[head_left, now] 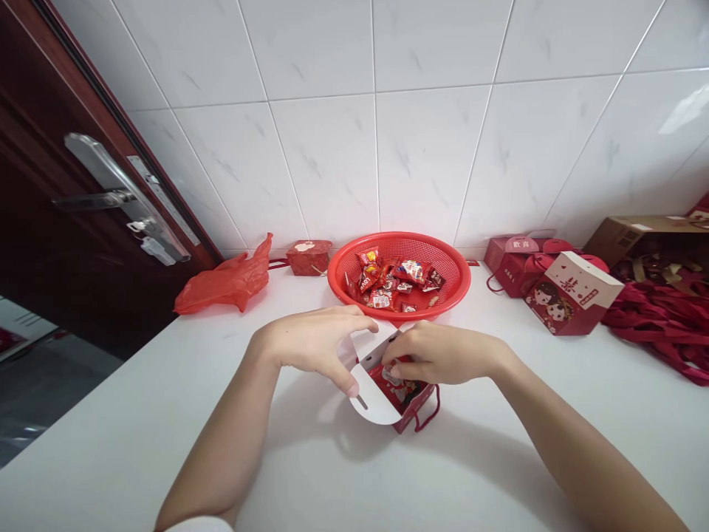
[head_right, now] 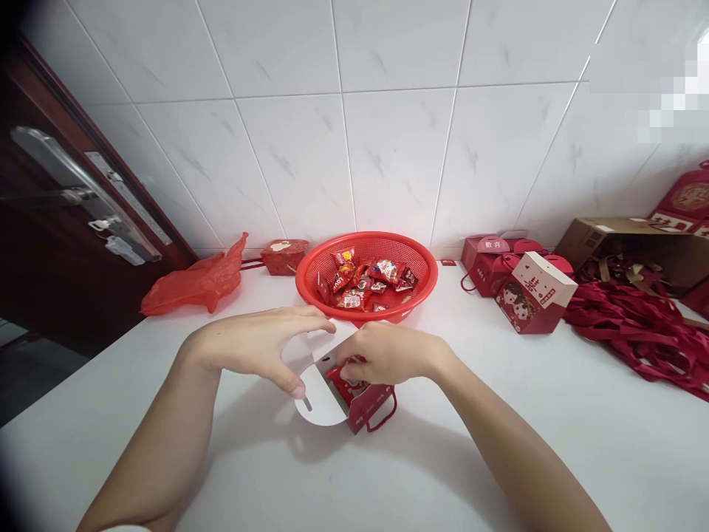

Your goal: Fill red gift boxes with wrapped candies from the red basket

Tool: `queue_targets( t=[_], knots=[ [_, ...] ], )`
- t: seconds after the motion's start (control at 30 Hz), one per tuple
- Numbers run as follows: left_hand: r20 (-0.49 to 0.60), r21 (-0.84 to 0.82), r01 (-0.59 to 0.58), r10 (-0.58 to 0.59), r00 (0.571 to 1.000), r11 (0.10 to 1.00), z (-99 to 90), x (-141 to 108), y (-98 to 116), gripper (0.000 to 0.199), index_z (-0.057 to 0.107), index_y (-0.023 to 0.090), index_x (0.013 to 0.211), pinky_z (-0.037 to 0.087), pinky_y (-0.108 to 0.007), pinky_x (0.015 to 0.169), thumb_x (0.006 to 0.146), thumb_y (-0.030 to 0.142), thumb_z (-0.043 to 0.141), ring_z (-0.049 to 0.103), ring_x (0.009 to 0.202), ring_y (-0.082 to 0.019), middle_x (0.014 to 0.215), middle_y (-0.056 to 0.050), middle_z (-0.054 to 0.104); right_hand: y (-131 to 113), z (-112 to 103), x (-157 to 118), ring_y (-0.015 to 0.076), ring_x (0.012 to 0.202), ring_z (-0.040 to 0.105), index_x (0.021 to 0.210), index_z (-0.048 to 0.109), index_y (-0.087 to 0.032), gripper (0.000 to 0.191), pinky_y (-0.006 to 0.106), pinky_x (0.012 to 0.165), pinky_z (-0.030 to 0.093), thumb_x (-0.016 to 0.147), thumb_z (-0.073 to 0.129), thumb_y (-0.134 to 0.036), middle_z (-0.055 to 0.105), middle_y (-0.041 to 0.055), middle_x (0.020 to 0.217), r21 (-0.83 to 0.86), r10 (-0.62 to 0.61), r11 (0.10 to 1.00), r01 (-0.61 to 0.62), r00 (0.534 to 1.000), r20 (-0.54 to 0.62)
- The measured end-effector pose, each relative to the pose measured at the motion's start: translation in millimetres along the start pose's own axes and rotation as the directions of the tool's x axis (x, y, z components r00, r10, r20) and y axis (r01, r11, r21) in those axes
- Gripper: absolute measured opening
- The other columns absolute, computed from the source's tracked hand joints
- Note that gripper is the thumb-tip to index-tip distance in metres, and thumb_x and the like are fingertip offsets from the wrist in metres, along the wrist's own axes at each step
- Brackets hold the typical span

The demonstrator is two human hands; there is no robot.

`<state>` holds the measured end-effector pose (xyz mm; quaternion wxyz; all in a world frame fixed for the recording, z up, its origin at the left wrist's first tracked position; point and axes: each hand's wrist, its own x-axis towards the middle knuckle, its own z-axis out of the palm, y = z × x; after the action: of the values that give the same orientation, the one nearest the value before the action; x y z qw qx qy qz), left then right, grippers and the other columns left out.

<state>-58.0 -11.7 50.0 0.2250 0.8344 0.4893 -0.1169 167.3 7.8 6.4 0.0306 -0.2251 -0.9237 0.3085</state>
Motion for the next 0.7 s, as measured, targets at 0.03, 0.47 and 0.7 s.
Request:
queue_targets(
  t=[0.03, 0.47, 0.7],
  knots=[
    [0.003, -0.001, -0.004, 0.004, 1.0, 1.0, 0.1, 0, 0, 0.089, 0.051, 0.022, 0.144, 0.042, -0.035, 0.105, 0.066, 0.053, 0.081, 0.048, 0.135, -0.033, 0.145, -0.008, 0.056, 0, 0, 0, 0.0157, 0.074, 0.065, 0.111, 0.077, -0.024, 0.027, 0.025, 0.063, 0.044, 0.096, 0.054, -0.025, 0.077, 0.0032, 0.094, -0.001, 0.012, 1.0, -0.012, 0.999, 0.038],
    [0.003, 0.014, -0.115, 0.115, 0.993, 0.993, 4.2, -6, 6, 0.066, 0.065, 0.024, 0.121, 0.047, -0.029, 0.085, 0.065, 0.053, 0.084, 0.059, 0.111, -0.028, 0.117, -0.005, 0.064, -4, -36, -50, 0.0248, 0.091, 0.063, 0.103, 0.065, -0.021, 0.05, 0.03, 0.068, 0.045, 0.067, 0.082, -0.051, 0.068, 0.0059, 0.104, -0.104, 0.398, 0.91, -0.4, 0.916, -0.044],
    [-0.007, -0.12, -0.428, 0.431, 0.903, 0.896, 11.1, -3, 20, 0.043, 0.063, 0.022, 0.114, 0.046, -0.026, 0.079, 0.077, 0.038, 0.079, 0.062, 0.091, -0.02, 0.108, -0.003, 0.067, -10, -22, -27, 0.0238, 0.08, 0.061, 0.099, 0.057, -0.02, 0.037, 0.028, 0.058, 0.035, 0.075, 0.073, -0.043, 0.065, 0.0045, 0.087, -0.309, 0.554, 0.769, -0.559, 0.825, -0.115]
  ],
)
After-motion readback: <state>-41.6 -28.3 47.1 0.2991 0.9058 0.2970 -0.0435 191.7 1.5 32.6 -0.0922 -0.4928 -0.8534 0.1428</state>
